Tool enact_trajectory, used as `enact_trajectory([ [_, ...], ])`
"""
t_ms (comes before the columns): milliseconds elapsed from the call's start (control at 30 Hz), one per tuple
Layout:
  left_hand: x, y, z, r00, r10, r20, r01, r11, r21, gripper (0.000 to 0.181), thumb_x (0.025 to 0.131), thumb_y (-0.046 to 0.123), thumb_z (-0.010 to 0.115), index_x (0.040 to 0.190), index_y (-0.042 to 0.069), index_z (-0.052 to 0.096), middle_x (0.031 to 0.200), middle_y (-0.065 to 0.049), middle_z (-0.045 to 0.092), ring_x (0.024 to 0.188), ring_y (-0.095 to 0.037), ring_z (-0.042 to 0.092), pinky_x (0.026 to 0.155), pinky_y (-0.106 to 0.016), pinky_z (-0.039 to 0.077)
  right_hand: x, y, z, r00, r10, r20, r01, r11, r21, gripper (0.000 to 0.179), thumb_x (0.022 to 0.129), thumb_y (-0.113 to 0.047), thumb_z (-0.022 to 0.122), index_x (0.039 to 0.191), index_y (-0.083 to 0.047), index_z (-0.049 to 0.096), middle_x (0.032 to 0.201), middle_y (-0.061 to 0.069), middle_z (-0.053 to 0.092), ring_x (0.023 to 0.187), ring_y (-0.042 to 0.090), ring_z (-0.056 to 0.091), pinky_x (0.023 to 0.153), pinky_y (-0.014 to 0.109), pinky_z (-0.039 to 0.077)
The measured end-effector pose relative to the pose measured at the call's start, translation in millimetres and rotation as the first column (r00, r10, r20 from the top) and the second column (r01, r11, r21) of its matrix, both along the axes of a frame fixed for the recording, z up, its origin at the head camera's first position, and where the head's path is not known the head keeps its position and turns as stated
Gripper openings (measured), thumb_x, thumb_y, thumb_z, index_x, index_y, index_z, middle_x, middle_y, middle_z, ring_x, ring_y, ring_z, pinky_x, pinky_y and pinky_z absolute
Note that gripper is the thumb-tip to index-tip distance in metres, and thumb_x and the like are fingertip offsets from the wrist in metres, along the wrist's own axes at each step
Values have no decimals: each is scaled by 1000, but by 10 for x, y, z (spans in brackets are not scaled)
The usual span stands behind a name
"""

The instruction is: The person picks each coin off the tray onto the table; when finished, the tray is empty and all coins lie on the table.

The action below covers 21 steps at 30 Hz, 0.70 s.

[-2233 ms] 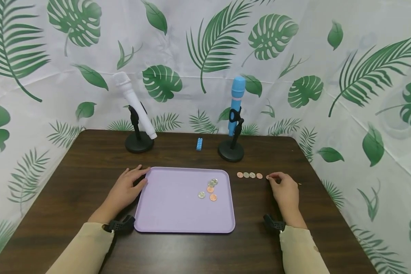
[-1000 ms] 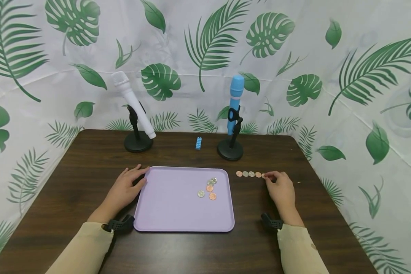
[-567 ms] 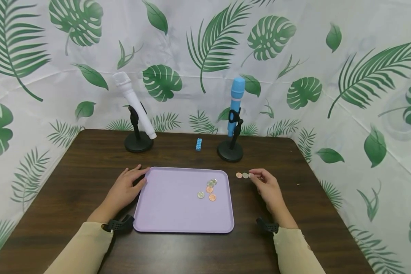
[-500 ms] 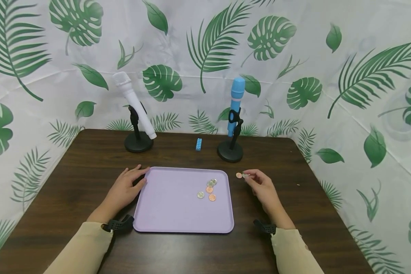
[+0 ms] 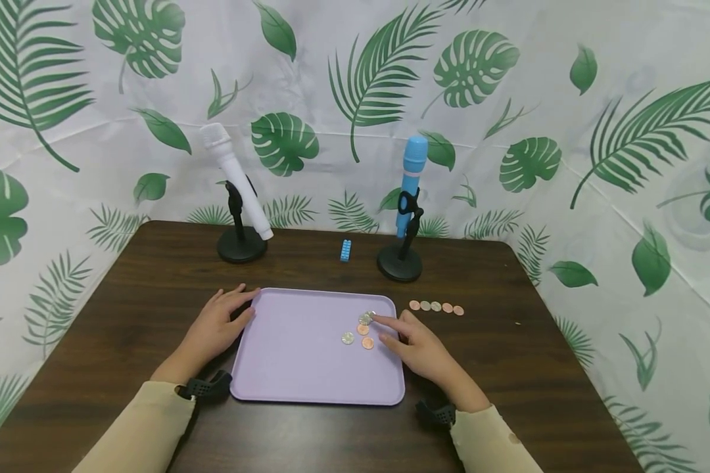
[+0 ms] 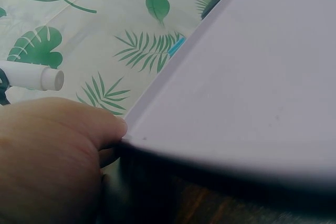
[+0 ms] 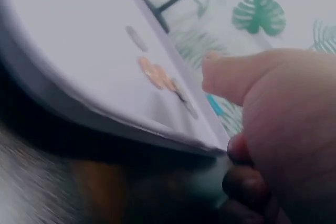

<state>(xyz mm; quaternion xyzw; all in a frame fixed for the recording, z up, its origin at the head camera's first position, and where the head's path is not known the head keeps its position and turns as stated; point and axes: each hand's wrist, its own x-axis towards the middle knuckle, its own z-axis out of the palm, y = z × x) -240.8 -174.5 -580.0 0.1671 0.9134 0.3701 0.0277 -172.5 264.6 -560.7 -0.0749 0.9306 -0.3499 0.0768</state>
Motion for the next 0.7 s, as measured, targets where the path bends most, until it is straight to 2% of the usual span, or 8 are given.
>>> enact_trajectory([
  [67, -6, 2, 3, 1000, -2, 0, 2, 1000, -3, 52, 110, 25, 64, 160, 13, 56, 165, -21, 53, 163, -45, 35, 135, -71, 14, 25, -53, 15, 1000, -1, 3, 0, 996, 88, 42, 103, -47, 73, 143, -58, 65, 94, 0, 49, 76, 18, 50, 60, 28, 41],
  [133, -15, 3, 5, 1000, -3, 2, 3, 1000, -6, 53, 110, 26, 64, 161, 14, 55, 166, -21, 53, 164, -45, 35, 136, -71, 13, 39, -94, 34, 1000, -2, -12, 4, 991, 130, 40, 103, -48, 73, 141, -58, 66, 94, -1, 48, 74, 18, 49, 58, 28, 40],
  [267, -23, 6, 1, 1000, -4, -2, 4, 1000, -10, 53, 110, 26, 64, 161, 14, 55, 166, -20, 53, 164, -45, 35, 136, -70, 13, 35, -124, 46, 995, -49, -81, 58, 992, 110, 23, 101, -36, 79, 123, -44, 79, 90, 0, 49, 74, 17, 48, 59, 28, 39],
  [367, -21, 11, -8, 1000, -5, -12, 5, 1000, -12, 52, 110, 24, 64, 160, 12, 56, 164, -20, 54, 163, -45, 36, 136, -70, 14, 20, -119, 29, 988, -96, -122, 107, 990, 87, 17, 97, -28, 84, 111, -35, 77, 88, 0, 51, 76, 15, 49, 62, 27, 40],
  [533, -1, 23, -17, 1000, 0, 3, 1, 1000, -13, 52, 111, 25, 63, 161, 12, 55, 165, -20, 54, 164, -45, 35, 135, -71, 14, 18, -111, 17, 986, -95, -137, 111, 987, 117, 19, 96, -25, 86, 112, -31, 77, 87, -2, 51, 76, 14, 50, 63, 27, 41],
  [700, 8, 28, -5, 1000, 6, 11, -6, 1000, -17, 52, 111, 25, 63, 161, 13, 55, 165, -21, 53, 164, -46, 34, 136, -71, 14, 26, -115, 39, 991, -69, -114, 81, 991, 108, 15, 96, -25, 86, 105, -28, 75, 88, -3, 52, 77, 13, 52, 64, 27, 43],
])
